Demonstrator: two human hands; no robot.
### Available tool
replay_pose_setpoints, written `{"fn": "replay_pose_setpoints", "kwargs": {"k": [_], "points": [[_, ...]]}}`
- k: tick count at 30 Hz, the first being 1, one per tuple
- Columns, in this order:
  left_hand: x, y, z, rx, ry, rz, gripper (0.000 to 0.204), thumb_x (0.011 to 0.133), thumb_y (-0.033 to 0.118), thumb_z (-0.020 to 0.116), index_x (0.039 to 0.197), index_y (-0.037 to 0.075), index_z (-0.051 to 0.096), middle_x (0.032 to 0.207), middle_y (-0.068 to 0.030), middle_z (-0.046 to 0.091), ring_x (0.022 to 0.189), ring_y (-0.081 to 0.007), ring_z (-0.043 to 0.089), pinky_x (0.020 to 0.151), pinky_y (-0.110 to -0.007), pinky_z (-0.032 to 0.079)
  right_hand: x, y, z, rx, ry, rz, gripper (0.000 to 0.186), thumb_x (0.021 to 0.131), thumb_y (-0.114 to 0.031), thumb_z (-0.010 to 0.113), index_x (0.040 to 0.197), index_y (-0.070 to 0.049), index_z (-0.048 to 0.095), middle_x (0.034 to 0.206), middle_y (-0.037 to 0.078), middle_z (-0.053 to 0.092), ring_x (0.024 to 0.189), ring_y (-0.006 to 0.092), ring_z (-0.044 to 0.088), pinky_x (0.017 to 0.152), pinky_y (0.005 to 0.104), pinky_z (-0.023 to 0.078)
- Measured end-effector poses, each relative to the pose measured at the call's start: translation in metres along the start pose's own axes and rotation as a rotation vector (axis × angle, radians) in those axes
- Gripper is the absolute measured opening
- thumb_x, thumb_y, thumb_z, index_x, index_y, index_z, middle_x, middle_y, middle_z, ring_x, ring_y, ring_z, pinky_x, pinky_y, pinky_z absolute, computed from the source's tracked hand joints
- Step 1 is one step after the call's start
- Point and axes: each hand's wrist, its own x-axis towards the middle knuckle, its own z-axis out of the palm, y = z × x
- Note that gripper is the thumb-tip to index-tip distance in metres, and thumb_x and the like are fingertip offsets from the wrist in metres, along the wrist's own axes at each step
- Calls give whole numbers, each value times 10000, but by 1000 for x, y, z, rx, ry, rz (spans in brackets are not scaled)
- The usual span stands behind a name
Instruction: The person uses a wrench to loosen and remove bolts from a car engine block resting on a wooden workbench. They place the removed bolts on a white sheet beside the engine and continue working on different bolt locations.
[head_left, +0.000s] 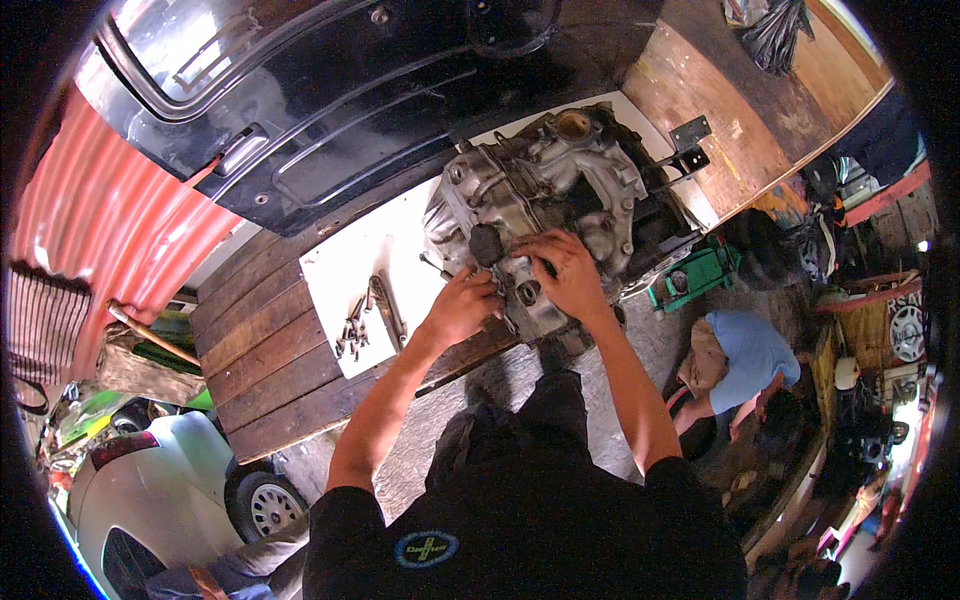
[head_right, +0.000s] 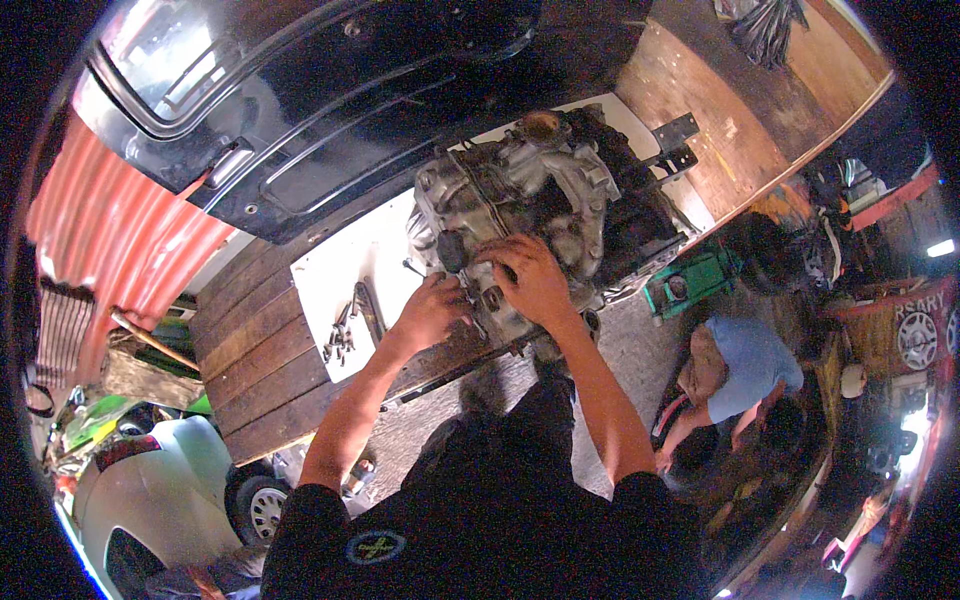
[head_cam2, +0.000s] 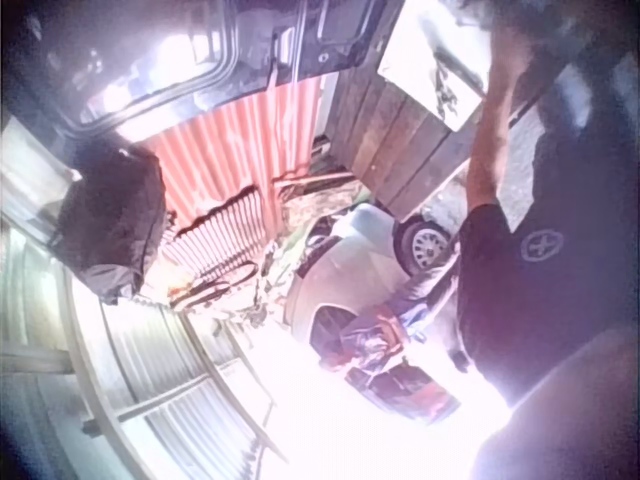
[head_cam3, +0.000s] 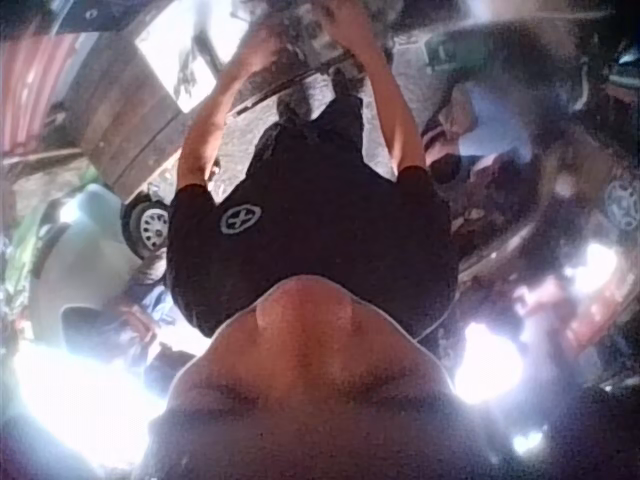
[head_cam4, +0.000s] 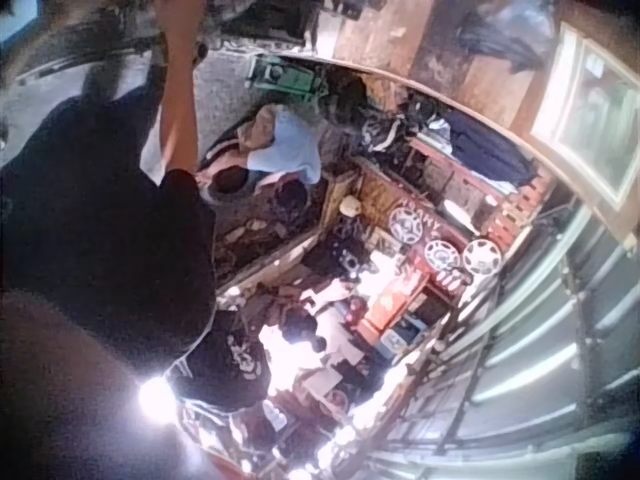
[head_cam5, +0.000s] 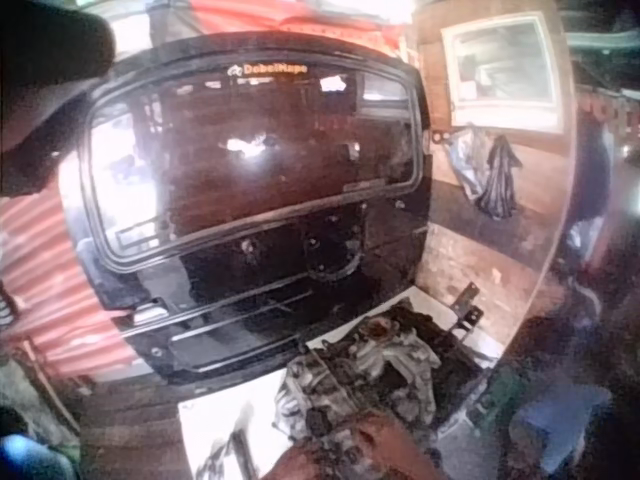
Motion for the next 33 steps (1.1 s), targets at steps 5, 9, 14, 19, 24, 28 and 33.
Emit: {"fn": "replay_pose_setpoints", "kwargs": {"k": [5, 9, 14, 19, 24, 28, 33], "points": [[-8, 8, 13, -203, 77, -174, 144, 690, 59, 721, 825, 105, 696, 860, -34, 655, 964, -214, 567, 902, -396, 399, 1, -1, -1, 34, 9, -11, 173, 835, -88, 595, 974, -127, 691, 1101, 33, 690, 1039, 272, 605, 977, 415, 438], [-35, 35, 87, -983, 211, -712, 53, 842, 38, 623, 829, -11, 637, 711, -107, 631, 698, -244, 586, 675, -375, 462, 3, 0, 0, 23, 24, -34, 183, 828, -58, 590, 968, -114, 694, 1095, 36, 694, 1033, 271, 610, 963, 410, 445], [-30, 131, 83, -2464, 118, -1226, 344, 982, 464, 487, 851, 146, 506, 665, 25, 407, 640, -159, 416, 687, -379, 391, 1, -3, -2, -1, 25, -19, 218, 819, -10, 585, 981, -97, 702, 1085, 41, 702, 1014, 266, 621, 948, 402, 457], [-3, 140, 36, -2728, 305, -1268, 397, 1009, 479, 415, 810, 141, 475, 611, 44, 263, 579, -128, 313, 636, -339, 334, -1, -2, -1, -4, 29, -7, 213, 827, -22, 576, 983, -96, 701, 1090, 41, 699, 1017, 265, 616, 951, 405, 454], [-16, 134, 39, -2563, 178, -1402, 384, 1008, 457, 444, 784, 146, 459, 596, 50, 244, 541, -110, 273, 586, -316, 289, -2, -1, 0, -4, 40, -30, 212, 830, -23, 573, 983, -94, 701, 1089, 42, 699, 1015, 264, 617, 940, 410, 459], [-31, 128, 43, -2547, 209, -1320, 363, 1007, 447, 460, 789, 157, 459, 584, 54, 251, 525, -107, 289, 534, -318, 279, -1, 1, 0, 15, 42, -49, 209, 833, -25, 573, 982, -95, 702, 1085, 41, 701, 1020, 263, 619, 931, 411, 467], [-57, 94, 85, -1367, 228, -1052, 423, 995, 449, 488, 922, 40, 569, 690, -60, 509, 669, -224, 520, 613, -396, 426, -2, -2, 1, 20, 42, -24, 201, 831, -27, 576, 973, -97, 700, 1085, 36, 701, 1027, 257, 620, 937, 406, 462]]}}
